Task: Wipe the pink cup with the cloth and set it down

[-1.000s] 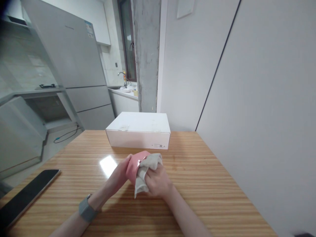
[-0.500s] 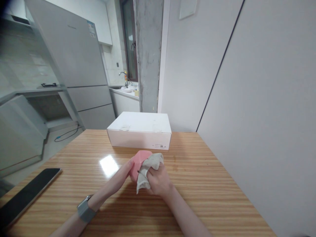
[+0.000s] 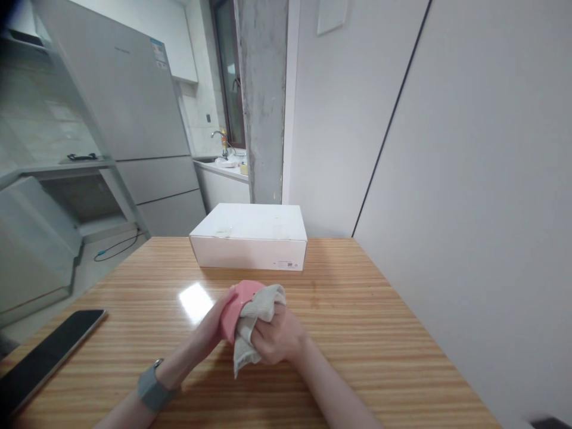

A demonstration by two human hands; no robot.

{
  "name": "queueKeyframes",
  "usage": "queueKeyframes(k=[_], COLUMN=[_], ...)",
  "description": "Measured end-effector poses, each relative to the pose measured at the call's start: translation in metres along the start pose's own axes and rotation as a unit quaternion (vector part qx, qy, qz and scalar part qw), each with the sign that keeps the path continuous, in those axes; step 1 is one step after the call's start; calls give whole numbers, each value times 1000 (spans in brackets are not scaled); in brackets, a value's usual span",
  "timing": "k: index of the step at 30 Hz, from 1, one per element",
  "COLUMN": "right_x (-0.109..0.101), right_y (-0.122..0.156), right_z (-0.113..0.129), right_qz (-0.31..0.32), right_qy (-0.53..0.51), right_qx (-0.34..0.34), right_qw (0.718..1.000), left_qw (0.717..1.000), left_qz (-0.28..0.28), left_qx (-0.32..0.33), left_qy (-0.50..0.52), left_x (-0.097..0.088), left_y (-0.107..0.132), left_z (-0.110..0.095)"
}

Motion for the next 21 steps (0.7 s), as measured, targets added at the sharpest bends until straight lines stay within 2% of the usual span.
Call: queueKeyframes(k=[2, 4, 8, 12, 14, 17, 18, 19, 20, 21], right_x=[0, 2, 5, 5, 3, 1, 0, -2, -3, -3], right_y=[1, 5, 14, 13, 10, 9, 12, 20, 33, 51], right_z=[0, -5, -23, -37, -39, -41, -45, -55, -69, -84], right_qz=[-6, -2, 21, 3, -13, -33, -48, -82, -133, -194], right_qy=[-4, -12, -32, -90, -125, -167, -189, -223, -262, -297], right_qx=[5, 31, 125, 201, 218, 226, 244, 291, 361, 439], right_qw=[1000, 999, 991, 975, 968, 959, 950, 927, 885, 825], left_qw=[1000, 1000, 998, 988, 987, 991, 991, 990, 987, 984], left_qz=[9, 14, 19, -18, -43, -75, -85, -93, -101, -107], left_qx=[-19, -11, 67, 152, 152, 104, 90, 81, 77, 75], left_qy=[-4, -3, 2, -22, -24, 22, 48, 75, 101, 125], left_x=[2, 3, 6, 4, 1, -7, -10, -12, -15, -17], left_y=[4, 6, 5, 5, 4, 0, -1, -1, -1, 0], left_z=[4, 4, -8, -27, -30, -26, -25, -25, -27, -30])
Point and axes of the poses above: each hand's wrist, its own y-axis away from the middle knuckle, its own x-axis out of the palm, z = x × y, the point moved 9 cm from there along -y, towards the middle knuckle, and after that the axes turned 5 degrees about -y, right-handed, at the moved point
